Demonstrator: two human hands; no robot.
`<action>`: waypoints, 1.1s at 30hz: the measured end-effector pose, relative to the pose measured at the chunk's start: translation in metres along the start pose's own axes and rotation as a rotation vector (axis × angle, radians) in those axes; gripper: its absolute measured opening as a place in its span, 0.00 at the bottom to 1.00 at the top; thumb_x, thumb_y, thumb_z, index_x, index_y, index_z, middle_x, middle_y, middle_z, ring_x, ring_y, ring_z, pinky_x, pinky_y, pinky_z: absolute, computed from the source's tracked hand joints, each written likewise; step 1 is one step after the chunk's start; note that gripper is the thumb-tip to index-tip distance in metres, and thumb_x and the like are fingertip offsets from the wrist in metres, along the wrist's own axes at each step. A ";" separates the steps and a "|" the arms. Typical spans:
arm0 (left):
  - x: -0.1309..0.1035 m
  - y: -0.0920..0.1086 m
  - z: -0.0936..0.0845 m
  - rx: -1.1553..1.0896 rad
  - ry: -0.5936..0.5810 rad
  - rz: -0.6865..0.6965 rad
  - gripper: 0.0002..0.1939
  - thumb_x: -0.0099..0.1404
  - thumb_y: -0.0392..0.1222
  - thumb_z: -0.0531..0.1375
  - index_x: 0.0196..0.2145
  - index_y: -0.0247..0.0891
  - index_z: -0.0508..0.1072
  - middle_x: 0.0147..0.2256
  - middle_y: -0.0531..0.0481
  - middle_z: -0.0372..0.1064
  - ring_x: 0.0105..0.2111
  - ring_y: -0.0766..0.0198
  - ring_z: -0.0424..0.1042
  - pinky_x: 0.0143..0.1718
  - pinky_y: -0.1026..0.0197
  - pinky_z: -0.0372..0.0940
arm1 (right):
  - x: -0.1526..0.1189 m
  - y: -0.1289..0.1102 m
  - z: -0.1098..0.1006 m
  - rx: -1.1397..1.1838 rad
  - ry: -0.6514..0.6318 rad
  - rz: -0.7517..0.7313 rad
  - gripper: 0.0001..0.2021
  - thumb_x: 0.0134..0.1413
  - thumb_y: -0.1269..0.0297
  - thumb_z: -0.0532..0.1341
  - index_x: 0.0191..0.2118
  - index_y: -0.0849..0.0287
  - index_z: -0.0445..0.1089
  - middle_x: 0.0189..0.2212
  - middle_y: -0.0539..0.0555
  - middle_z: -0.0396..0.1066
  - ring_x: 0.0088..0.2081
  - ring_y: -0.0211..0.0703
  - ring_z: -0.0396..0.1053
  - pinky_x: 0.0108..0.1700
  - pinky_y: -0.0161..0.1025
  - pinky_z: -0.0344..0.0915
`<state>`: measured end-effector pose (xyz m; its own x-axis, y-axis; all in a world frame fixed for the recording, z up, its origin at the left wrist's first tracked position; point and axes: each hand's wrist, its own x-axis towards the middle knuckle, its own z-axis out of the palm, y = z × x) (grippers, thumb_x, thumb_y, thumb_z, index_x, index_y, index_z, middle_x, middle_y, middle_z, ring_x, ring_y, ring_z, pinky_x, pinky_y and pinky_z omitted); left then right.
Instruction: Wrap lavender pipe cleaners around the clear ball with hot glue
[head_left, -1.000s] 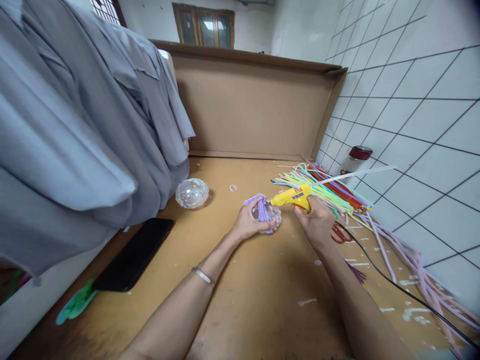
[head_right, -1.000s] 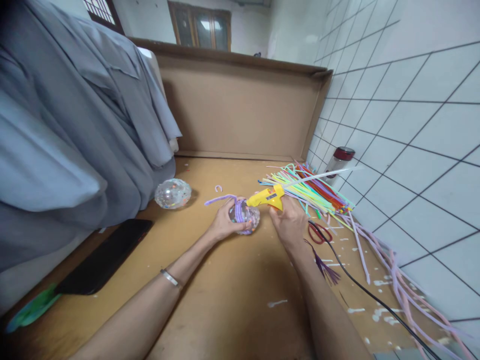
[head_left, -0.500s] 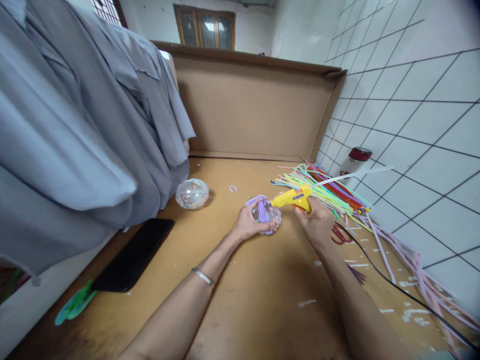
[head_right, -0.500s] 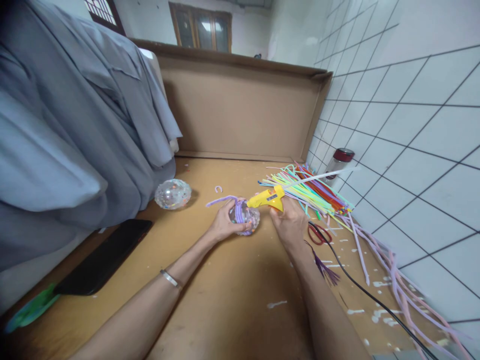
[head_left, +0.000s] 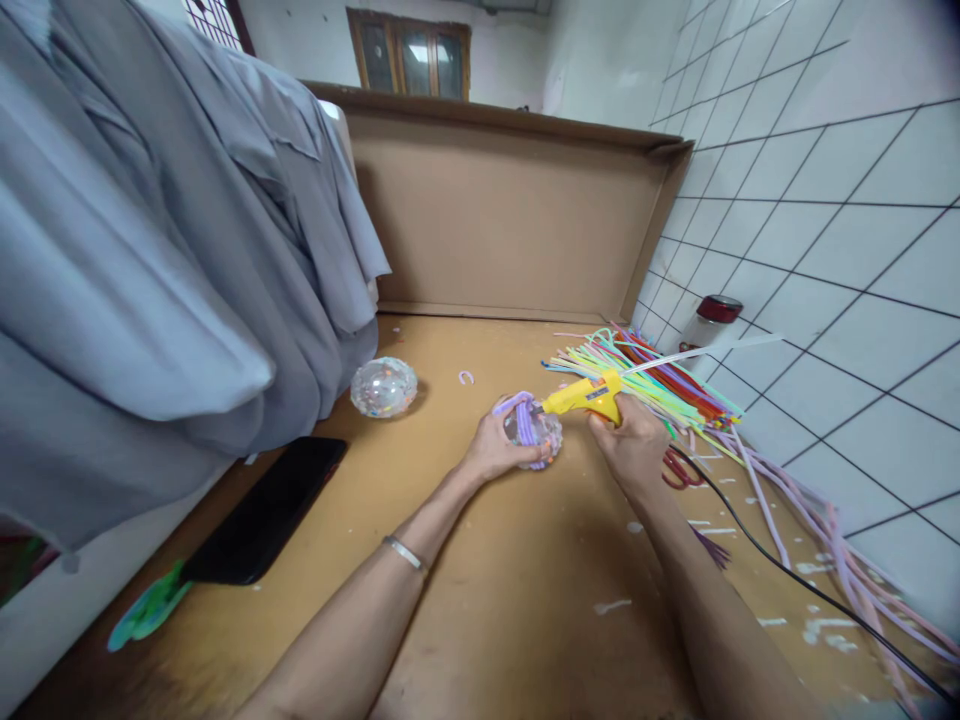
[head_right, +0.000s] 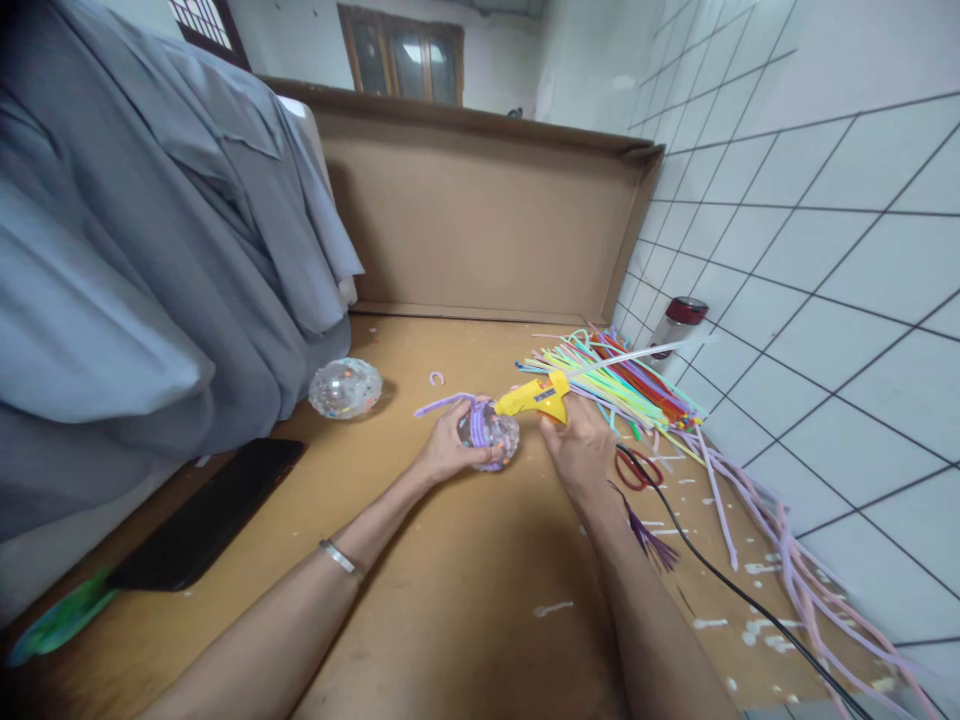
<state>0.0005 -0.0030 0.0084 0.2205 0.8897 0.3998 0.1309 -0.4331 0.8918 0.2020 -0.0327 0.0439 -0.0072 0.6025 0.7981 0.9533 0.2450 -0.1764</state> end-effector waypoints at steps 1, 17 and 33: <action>0.000 0.000 0.000 0.000 0.001 0.004 0.38 0.41 0.42 0.72 0.51 0.34 0.68 0.49 0.42 0.68 0.48 0.54 0.70 0.54 0.51 0.64 | 0.000 0.000 0.000 0.002 0.003 -0.001 0.06 0.52 0.60 0.56 0.29 0.56 0.65 0.24 0.52 0.67 0.27 0.43 0.62 0.30 0.37 0.54; 0.000 0.005 -0.002 0.004 0.003 -0.019 0.38 0.40 0.43 0.72 0.50 0.35 0.69 0.48 0.43 0.69 0.48 0.53 0.70 0.54 0.51 0.64 | 0.003 0.007 0.013 0.110 0.025 0.281 0.11 0.47 0.54 0.57 0.25 0.56 0.63 0.22 0.50 0.65 0.25 0.41 0.59 0.30 0.37 0.56; -0.001 0.002 -0.002 0.008 0.002 -0.012 0.39 0.40 0.42 0.72 0.51 0.35 0.68 0.47 0.44 0.70 0.47 0.53 0.71 0.53 0.53 0.65 | -0.026 0.045 0.044 -0.351 -0.286 0.435 0.19 0.52 0.55 0.57 0.42 0.67 0.64 0.33 0.66 0.70 0.34 0.54 0.69 0.33 0.43 0.59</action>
<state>-0.0009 -0.0045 0.0105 0.2170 0.8952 0.3892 0.1410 -0.4232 0.8950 0.2321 -0.0041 -0.0102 0.3697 0.7824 0.5011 0.9291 -0.3034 -0.2117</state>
